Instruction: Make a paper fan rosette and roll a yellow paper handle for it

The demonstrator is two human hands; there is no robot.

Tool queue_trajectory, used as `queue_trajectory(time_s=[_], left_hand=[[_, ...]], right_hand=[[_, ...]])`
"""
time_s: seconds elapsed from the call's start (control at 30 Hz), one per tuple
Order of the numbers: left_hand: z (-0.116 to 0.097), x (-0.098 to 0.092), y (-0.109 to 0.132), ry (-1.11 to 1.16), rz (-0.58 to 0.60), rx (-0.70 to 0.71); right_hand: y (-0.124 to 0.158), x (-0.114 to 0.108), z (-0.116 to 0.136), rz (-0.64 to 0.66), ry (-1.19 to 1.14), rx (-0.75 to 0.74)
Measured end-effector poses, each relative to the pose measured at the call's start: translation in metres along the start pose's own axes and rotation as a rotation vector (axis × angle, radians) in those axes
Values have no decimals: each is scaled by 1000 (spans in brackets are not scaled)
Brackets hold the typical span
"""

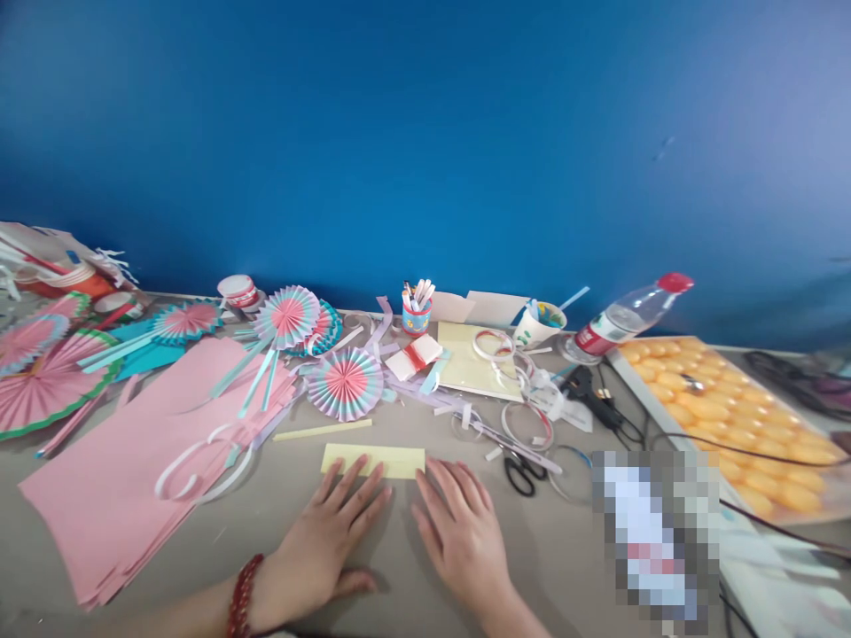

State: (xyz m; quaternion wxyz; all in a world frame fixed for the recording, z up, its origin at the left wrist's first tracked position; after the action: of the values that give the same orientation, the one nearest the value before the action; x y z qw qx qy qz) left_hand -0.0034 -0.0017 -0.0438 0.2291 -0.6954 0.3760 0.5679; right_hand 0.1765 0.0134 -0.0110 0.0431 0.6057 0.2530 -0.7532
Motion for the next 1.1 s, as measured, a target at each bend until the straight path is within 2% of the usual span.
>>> queue_trajectory(time_s=[0.13, 0.33, 0.5, 0.63, 0.77, 0.87, 0.97, 1.1], left_hand=[[-1, -3, 0, -21, -23, -6], [0, -9, 4, -45, -48, 24], [16, -12, 32, -112, -65, -61], [24, -14, 59, -182, -152, -56], [27, -20, 71, -223, -190, -60], [30, -34, 67, -183, -220, -96], [32, -47, 51, -143, -263, -122], [34, -34, 25, -145, -198, 26]], right_hand=[[-8, 16, 22, 155, -11, -150], [-6, 27, 17, 227, 5, -189], [-6, 28, 16, 246, 3, -177], [-7, 26, 18, 243, -17, -162], [-9, 24, 17, 235, -44, -161], [-10, 23, 17, 235, -45, -164], [-10, 24, 17, 235, -46, -166], [-8, 24, 15, 227, -70, -162]])
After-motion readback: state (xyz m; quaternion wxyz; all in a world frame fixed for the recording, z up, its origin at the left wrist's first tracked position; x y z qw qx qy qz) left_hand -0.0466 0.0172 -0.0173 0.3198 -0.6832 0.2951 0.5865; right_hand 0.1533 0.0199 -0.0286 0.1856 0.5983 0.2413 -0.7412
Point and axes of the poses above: each hand's wrist, its own y-axis away from the middle knuckle, its own x-axis out of the palm, z = x × y, the point moved 6 cm from there along -y, towards the middle knuckle, and after that the axes turned 8 degrees about x, right-handed, at the moved point
